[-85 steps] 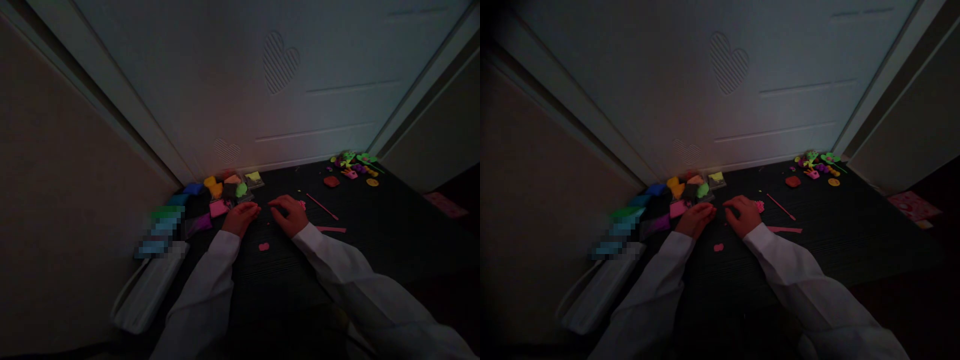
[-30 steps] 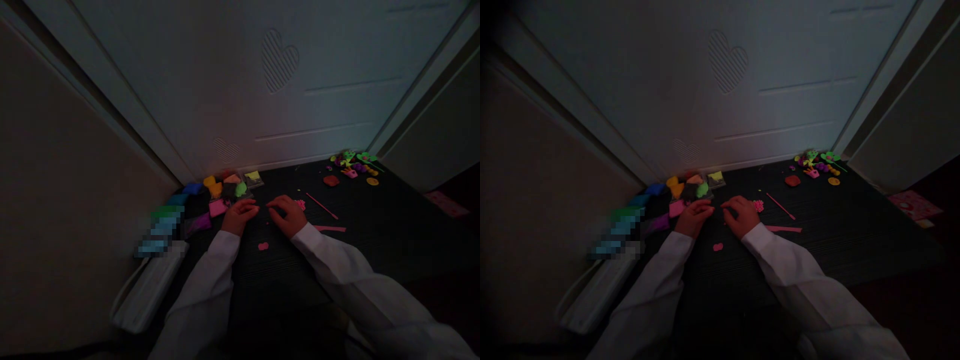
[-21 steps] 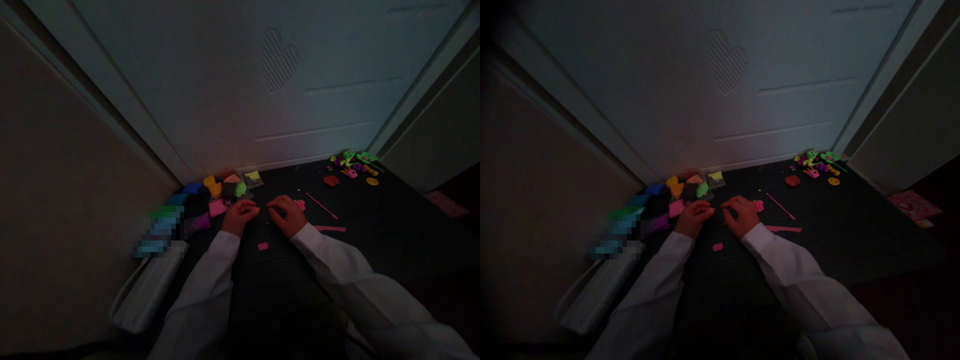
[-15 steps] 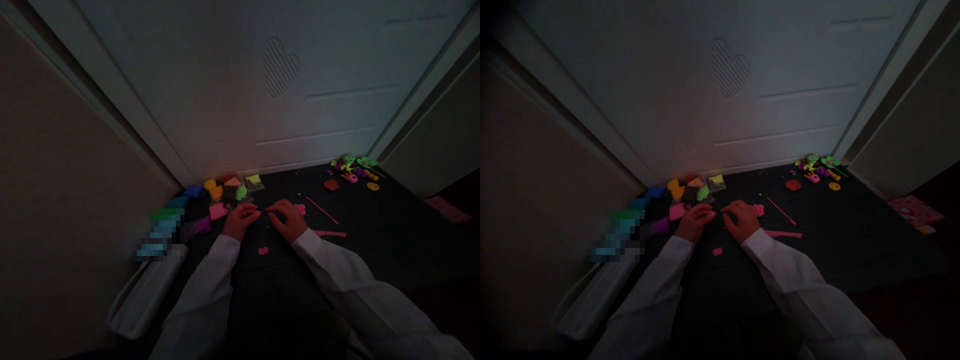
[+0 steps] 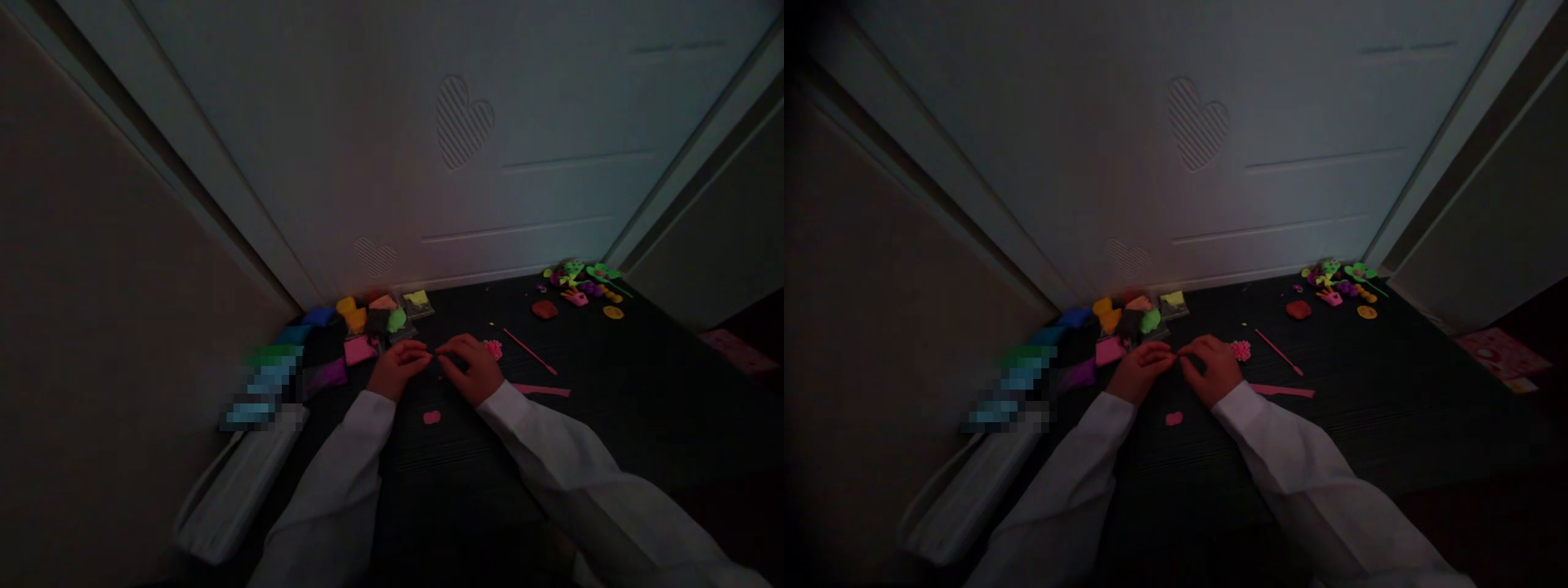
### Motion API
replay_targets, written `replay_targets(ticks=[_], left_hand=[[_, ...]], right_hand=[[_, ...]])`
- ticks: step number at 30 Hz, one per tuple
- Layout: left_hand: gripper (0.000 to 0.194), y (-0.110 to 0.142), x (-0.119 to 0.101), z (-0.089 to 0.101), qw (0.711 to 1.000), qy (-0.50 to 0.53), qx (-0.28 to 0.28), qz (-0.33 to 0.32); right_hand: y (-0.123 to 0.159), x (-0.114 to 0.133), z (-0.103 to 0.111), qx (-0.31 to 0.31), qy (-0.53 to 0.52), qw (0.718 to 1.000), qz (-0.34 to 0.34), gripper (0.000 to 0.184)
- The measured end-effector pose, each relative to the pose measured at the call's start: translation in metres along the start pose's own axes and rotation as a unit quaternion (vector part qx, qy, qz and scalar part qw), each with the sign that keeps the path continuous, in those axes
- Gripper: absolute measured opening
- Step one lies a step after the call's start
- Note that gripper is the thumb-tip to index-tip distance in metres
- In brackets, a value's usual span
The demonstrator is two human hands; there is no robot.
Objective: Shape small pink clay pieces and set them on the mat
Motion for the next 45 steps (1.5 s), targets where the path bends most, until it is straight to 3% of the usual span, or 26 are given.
replay_targets(ticks=[8,22,34,40,45], left_hand=[[0.032,-0.001,0.002,0.001,1.0,0.001,0.03,0.001],[0.019,-0.001,-0.009,0.002,0.998,0.057,-0.026,-0.027],[0.016,-0.002,0.0,0.003,0.998,0.058,-0.013,0.006],[0.033,-0.003,-0.005,0.001,1.0,-0.003,0.005,-0.023],[0.048,0.002,-0.013,-0.012,0.996,-0.051,0.067,-0.039]], right_hand=[[0.0,-0.001,0.001,-0.002,0.004,1.0,-0.007,0.016],[0.0,-0.001,0.002,0.004,-0.001,1.0,-0.004,0.017],[-0.001,0.003,0.004,0.003,-0.02,1.0,0.011,0.017],[-0.001,0.003,0.005,0.0,-0.019,1.0,0.003,0.015],[-0.001,-0.003,0.001,0.0,0.001,1.0,-0.013,0.018]])
Point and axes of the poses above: each hand's wrist, its own y-axis away from the middle knuckle, its own z-axis out of the back of the hand, x = y × z, the point moved 10 cm from there along -y, towards the middle knuckle, and after that the axes turned 12 degrees about -z, right-handed, at the moved point
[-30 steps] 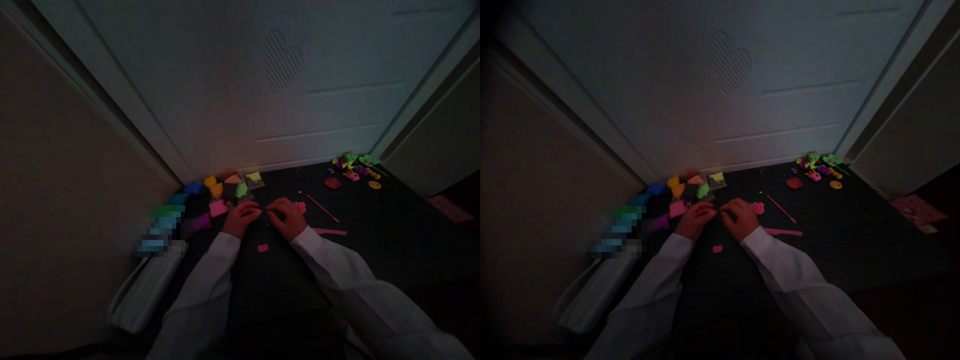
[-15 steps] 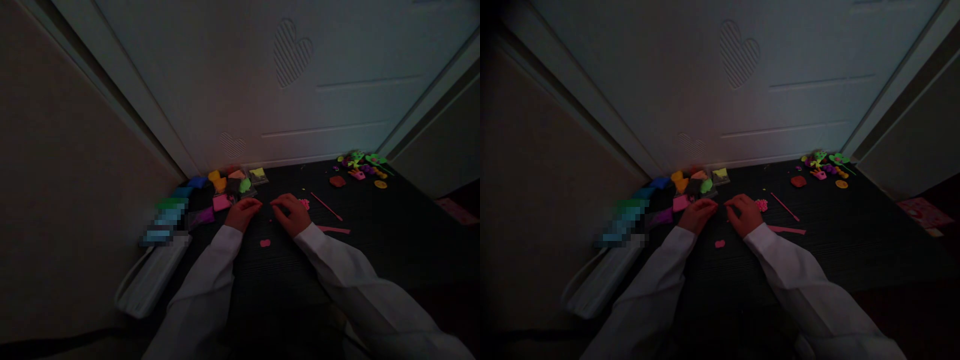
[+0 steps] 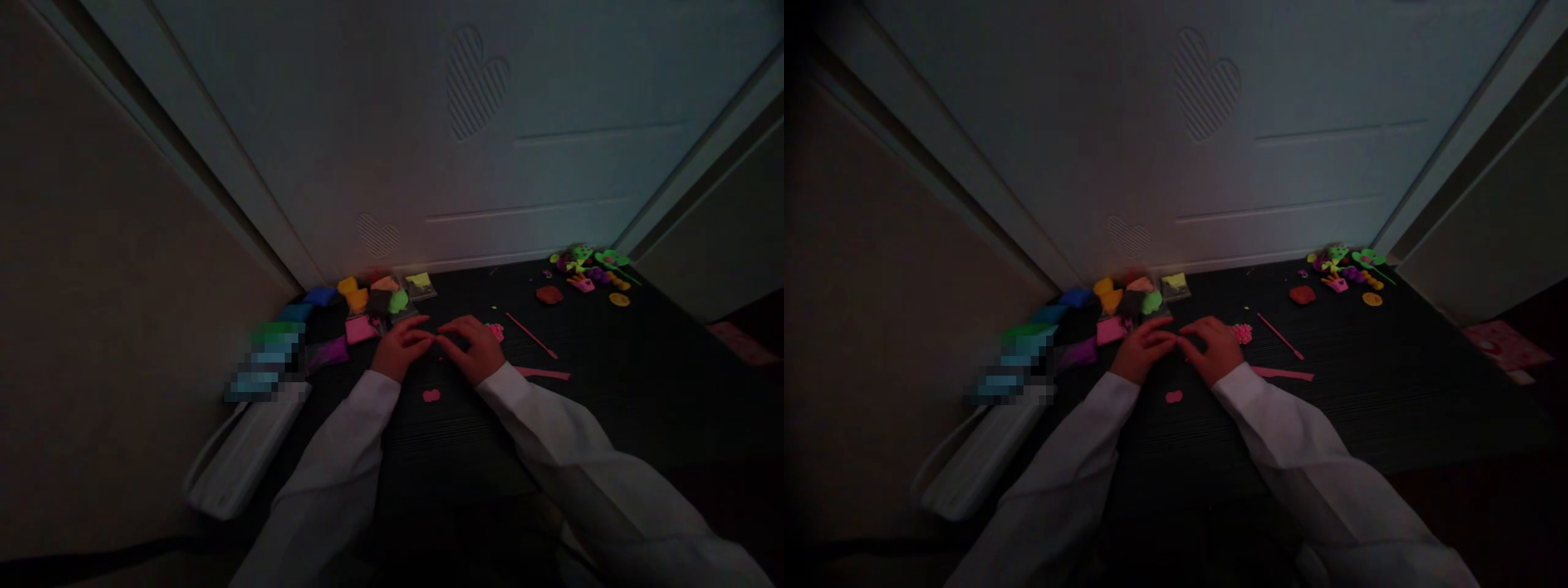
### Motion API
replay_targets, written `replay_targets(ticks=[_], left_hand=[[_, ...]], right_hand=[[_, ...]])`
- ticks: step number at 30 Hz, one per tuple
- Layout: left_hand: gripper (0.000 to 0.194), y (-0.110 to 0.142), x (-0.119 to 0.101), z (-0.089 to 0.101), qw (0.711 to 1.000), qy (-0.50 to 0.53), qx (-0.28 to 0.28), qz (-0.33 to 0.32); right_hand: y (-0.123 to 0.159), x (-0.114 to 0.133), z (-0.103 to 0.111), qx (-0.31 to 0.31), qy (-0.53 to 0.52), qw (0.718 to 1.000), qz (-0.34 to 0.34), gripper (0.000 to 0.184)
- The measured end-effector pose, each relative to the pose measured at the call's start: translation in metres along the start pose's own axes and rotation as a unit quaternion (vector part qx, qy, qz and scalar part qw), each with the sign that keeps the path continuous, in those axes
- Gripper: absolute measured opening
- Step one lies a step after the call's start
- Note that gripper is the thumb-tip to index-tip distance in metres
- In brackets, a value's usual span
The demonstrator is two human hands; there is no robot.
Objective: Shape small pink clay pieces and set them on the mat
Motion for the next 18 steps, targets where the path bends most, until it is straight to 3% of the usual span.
replay_targets(ticks=[18], left_hand=[[0.044,0.0039,-0.0058,-0.0082,0.999,-0.019,0.034,-0.011]], right_hand=[[-0.0018,-0.0053,-0.0061,0.017,0.013,1.0,0.001,0.021]])
Point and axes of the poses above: each hand's wrist, its own y-axis away from the middle knuckle, its own z-axis out of the back of the hand, x = y × z, the point moved 10 cm from there along -y, towards the middle knuckle, and after that the axes turned 12 degrees about -z, right-handed, at the moved point
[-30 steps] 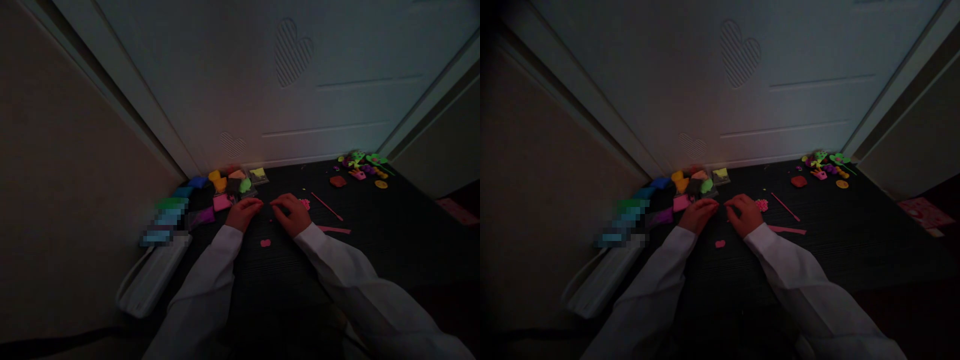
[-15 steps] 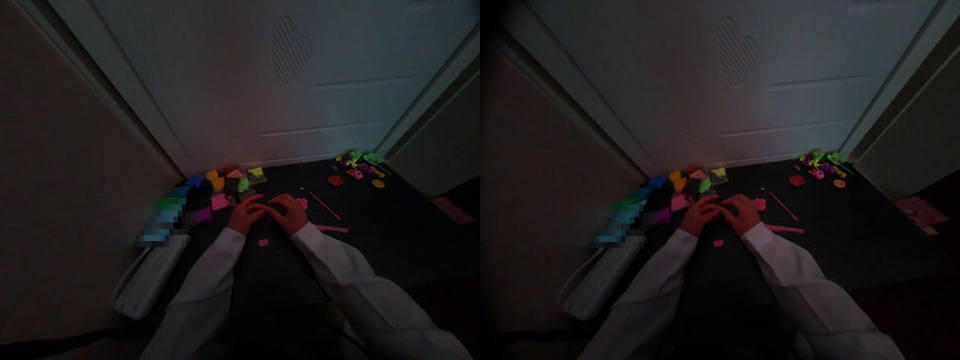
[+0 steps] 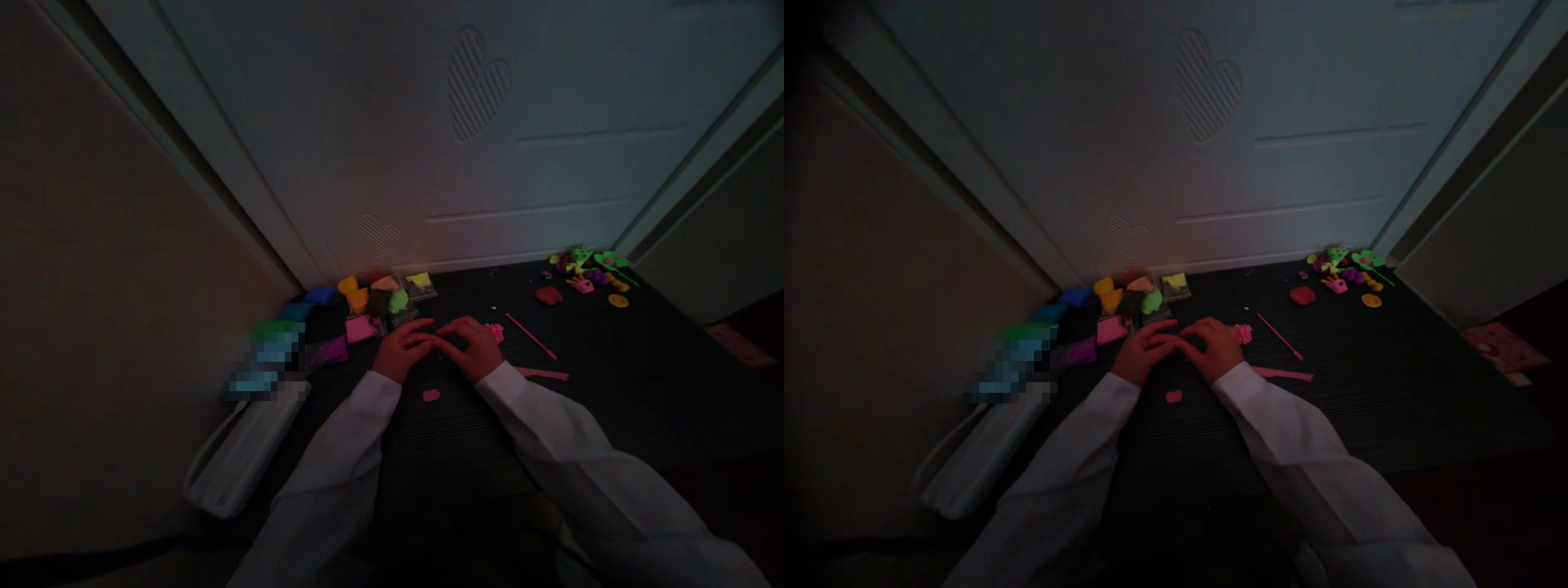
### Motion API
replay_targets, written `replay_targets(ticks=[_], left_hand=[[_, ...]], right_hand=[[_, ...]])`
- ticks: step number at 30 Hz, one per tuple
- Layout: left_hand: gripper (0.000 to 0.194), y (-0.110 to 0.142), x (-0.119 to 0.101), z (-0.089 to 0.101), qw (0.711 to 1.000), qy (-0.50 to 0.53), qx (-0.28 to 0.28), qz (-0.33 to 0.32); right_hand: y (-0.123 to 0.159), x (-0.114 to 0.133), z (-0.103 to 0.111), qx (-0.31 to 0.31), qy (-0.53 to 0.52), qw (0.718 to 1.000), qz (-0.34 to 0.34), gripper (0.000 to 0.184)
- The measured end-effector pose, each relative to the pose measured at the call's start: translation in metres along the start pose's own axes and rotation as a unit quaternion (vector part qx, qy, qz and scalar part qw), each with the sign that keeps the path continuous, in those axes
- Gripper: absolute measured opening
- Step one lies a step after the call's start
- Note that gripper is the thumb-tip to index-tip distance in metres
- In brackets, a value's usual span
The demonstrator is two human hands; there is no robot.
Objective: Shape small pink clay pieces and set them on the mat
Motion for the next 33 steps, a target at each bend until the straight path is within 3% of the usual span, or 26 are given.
replay_targets(ticks=[18,33], left_hand=[[0.036,-0.0015,0.0033,0.0015,1.0,0.018,0.002,-0.012],[0.037,-0.0004,0.0058,0.0,0.997,0.082,-0.009,0.013]], right_hand=[[-0.0011,-0.0076,-0.0054,-0.005,0.063,0.998,-0.009,0.025],[-0.0013,-0.0041,-0.0057,0.018,0.045,0.999,-0.014,0.022]])
Point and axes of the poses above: each hand's wrist, its own y-axis away from the middle knuckle, its own z-axis out of the back of the hand, x = y × z, the point moved 10 cm from there along -y, towards the middle knuckle, and after that the axes turned 12 degrees about -z, right-handed, at the moved point
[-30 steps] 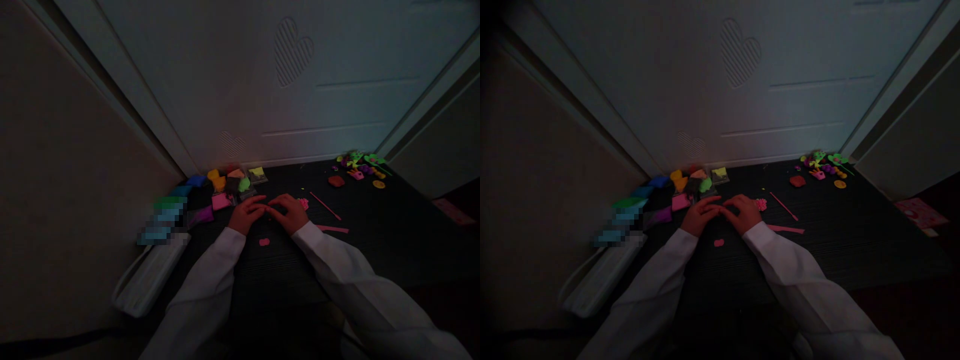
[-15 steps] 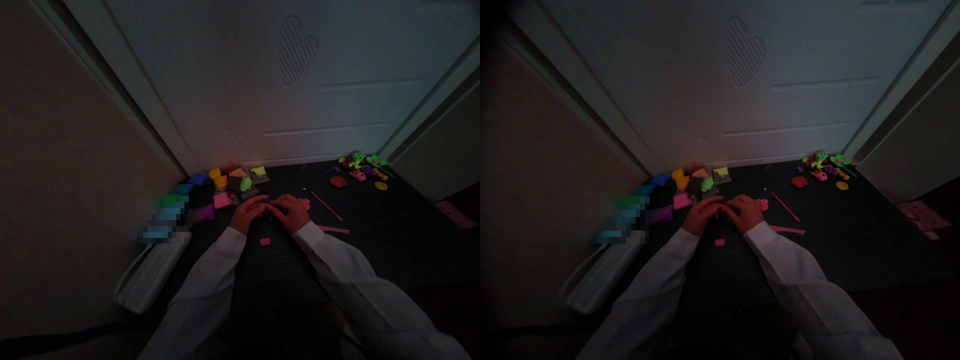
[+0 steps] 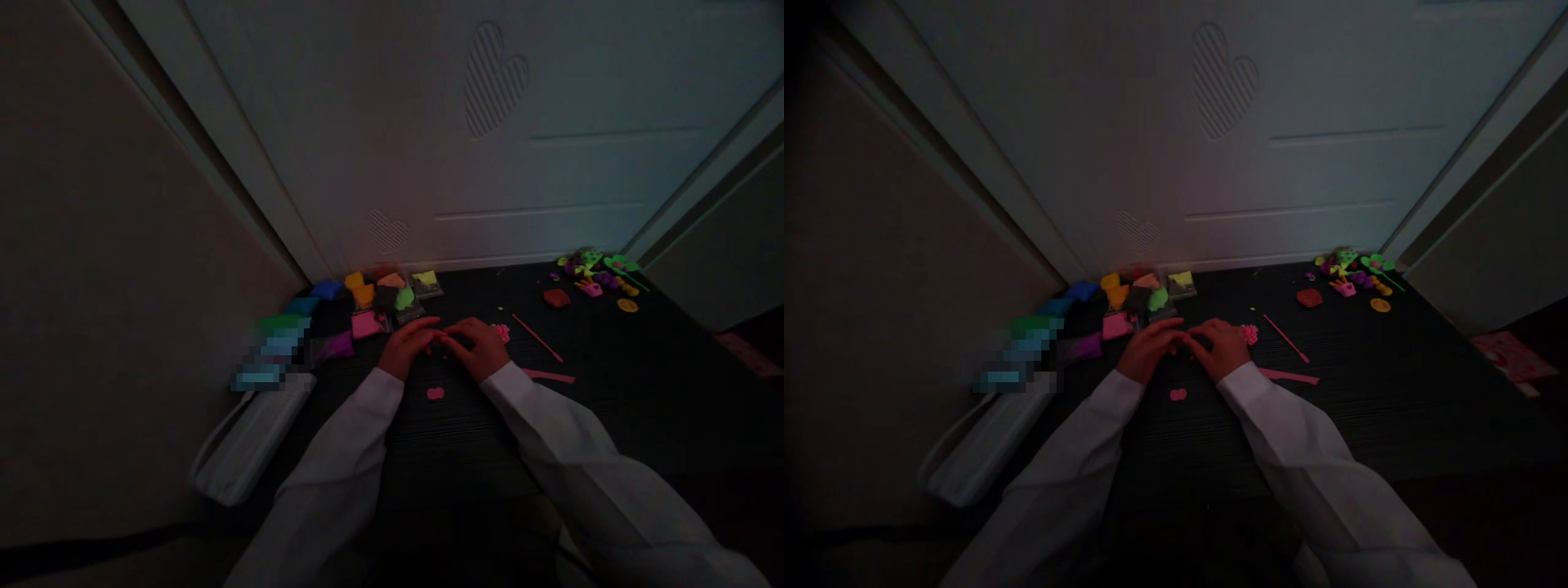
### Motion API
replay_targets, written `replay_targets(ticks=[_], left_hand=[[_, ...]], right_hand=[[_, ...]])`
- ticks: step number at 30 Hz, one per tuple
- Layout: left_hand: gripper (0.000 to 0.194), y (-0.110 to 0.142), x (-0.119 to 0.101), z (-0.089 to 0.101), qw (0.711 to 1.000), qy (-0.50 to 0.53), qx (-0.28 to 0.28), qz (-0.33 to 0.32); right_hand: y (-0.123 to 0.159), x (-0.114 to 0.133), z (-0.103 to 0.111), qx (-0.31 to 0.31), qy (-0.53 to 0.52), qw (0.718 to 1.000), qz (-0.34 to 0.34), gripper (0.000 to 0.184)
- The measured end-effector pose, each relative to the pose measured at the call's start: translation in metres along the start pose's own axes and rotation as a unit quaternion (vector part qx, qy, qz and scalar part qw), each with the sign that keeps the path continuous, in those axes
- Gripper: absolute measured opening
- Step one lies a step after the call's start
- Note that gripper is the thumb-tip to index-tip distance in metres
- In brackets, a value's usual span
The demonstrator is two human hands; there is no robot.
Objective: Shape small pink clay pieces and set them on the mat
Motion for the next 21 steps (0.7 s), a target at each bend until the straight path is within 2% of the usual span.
replay_targets(ticks=[21], left_hand=[[0.035,0.0028,-0.0009,-0.0082,0.994,0.105,0.011,0.027]], right_hand=[[0.0007,0.0011,-0.0051,0.021,0.012,1.0,0.013,0.02]])
Point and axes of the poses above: each hand's wrist, its own y-axis away from the middle knuckle, its own z-axis out of the back of the hand, x = y × z, the point moved 10 cm from there along -y, towards the middle knuckle, and after that the axes turned 12 degrees about -z, right-handed, at the moved point
